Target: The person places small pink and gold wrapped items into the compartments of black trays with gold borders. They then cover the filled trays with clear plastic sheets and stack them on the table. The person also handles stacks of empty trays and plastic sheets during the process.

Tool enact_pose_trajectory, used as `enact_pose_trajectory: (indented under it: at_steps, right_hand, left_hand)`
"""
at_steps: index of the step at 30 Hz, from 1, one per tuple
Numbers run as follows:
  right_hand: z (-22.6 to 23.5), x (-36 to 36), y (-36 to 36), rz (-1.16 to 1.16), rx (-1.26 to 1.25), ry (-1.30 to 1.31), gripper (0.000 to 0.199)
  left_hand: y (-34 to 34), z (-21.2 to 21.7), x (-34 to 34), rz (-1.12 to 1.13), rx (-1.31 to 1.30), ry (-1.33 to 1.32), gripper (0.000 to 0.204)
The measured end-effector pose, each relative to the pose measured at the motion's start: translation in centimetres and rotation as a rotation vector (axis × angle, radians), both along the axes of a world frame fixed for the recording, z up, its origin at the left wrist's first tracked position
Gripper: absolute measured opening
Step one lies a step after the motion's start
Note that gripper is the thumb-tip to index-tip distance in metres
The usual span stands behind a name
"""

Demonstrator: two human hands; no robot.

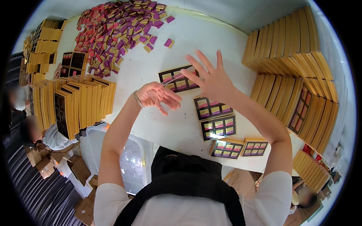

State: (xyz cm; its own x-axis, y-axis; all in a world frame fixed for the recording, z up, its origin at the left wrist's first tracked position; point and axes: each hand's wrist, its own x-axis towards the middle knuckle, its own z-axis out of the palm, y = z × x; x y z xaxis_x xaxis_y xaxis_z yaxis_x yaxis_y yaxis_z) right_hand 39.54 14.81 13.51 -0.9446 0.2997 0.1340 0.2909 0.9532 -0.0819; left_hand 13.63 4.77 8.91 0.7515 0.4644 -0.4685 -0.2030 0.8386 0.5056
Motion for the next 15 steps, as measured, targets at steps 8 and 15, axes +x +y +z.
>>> enact_pose_trajectory:
  at_steps: [8,15]
  right_hand:
    - [-5.5,0.3,1.3,-0.19,-0.439,-0.032,0.096]
    - [-9.2,-1.5,1.8,-0.099,-0.394,-0.111,0.092]
  left_hand:
    - [-3.2,-5.2,-1.7,0.784,-0.1,0.85,0.073]
    - [-3.2,-8.3,3.1,1.008,-0.015,0.872,0.053]
